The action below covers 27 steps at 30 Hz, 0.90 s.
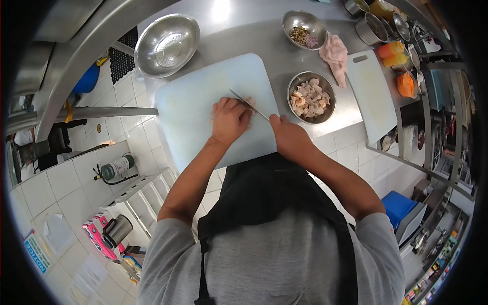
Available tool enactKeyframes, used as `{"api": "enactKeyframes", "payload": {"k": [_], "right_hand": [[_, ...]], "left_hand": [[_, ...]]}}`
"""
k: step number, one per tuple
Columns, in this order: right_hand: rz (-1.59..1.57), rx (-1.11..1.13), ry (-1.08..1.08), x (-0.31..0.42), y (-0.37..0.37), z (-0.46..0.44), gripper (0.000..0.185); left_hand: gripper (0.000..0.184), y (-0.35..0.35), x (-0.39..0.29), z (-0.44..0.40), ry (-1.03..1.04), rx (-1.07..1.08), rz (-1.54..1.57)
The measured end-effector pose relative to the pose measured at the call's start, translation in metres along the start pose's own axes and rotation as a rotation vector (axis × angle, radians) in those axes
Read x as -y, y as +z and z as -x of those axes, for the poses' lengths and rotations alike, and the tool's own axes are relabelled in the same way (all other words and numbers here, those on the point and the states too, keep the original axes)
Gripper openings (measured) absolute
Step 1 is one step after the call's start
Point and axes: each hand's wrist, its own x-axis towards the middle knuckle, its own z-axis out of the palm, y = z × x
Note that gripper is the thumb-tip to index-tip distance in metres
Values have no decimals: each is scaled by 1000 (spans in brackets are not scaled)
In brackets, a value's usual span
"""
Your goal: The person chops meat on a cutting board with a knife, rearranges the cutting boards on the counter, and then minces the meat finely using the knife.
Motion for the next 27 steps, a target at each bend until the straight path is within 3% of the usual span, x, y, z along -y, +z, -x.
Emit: {"api": "enactKeyframes", "payload": {"k": [6, 27], "right_hand": [[-6, -23, -79, 4, -16, 0, 24], [-13, -13, -4, 11, 6, -7, 27]], "left_hand": [[7, 3, 4, 2, 8, -36, 15], [11, 3, 5, 7, 52, -85, 27]]}}
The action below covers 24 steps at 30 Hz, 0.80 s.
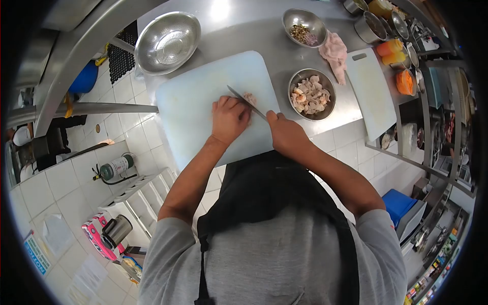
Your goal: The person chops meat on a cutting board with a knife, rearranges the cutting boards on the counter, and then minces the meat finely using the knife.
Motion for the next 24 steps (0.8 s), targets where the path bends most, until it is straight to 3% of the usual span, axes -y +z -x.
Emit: {"api": "enactKeyframes", "payload": {"k": [8, 14, 17, 20, 24], "right_hand": [[43, 9, -27, 8, 0, -8, 23], [80, 26, -57, 19, -20, -13, 27], [53, 33, -30, 18, 0, -11, 28], [45, 15, -25, 18, 7, -14, 29], [60, 32, -42, 21, -1, -25, 32]], "left_hand": [[24, -22, 8, -3, -63, -53, 69], [22, -20, 25, 3, -127, 157, 119], [23, -33, 13, 1, -47, 2, 17], [29, -27, 17, 5, -172, -87, 16], [35, -22, 27, 6, -133, 7, 113]]}}
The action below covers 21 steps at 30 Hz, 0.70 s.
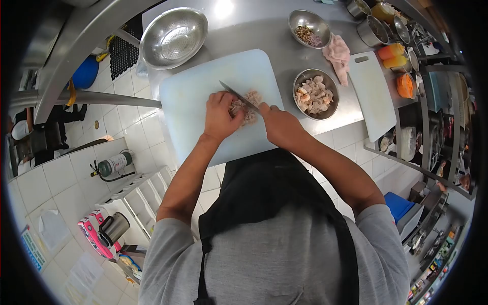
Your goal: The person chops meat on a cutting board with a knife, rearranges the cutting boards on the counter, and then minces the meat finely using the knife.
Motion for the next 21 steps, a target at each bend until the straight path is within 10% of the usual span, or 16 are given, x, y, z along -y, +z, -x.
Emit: {"api": "enactKeyframes", "payload": {"k": [21], "right_hand": [[-21, -15, -36, 7, -2, 5, 33]], "left_hand": [[8, -3, -3, 6, 99, -25, 48]]}}
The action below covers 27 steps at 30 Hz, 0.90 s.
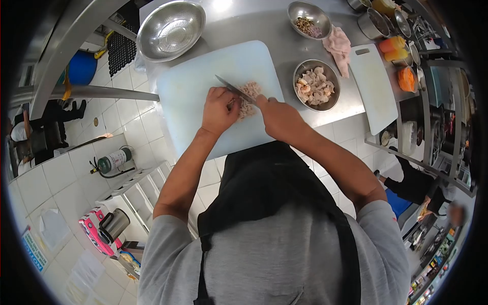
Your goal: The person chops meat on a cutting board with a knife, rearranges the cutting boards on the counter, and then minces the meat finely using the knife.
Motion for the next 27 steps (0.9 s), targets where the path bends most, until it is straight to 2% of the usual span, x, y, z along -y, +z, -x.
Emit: {"api": "enactKeyframes", "payload": {"k": [3, 6, 12, 14, 15, 18, 21, 24, 27], "right_hand": [[4, 10, 2, 10, -15, 17, 33], [-13, -1, 79, 3, 18, 10, 33], [40, -19, -33, 9, -8, 13, 29], [38, -8, 26, 7, 14, 13, 29], [36, -8, 62, 7, 20, 13, 29], [14, -46, -17, 9, 14, 2, 31], [40, 53, -8, 18, -15, 5, 31], [28, 77, 76, 18, 1, 12, 32], [29, 50, 37, 16, 8, -1, 33]], "left_hand": [[7, -3, -1, 0, -29, -17, 0], [6, -1, -2, 5, -48, 2, 5], [5, -7, -4, 1, -5, -4, 7], [5, -9, -1, 6, 15, -38, 2], [6, -8, 2, 10, -7, -9, -5], [9, -7, 3, 9, -37, 34, -35], [15, -14, -4, 7, -24, 5, -52], [22, -19, 1, 17, -14, 26, -24], [27, -20, -4, 17, -21, 99, -72]]}}
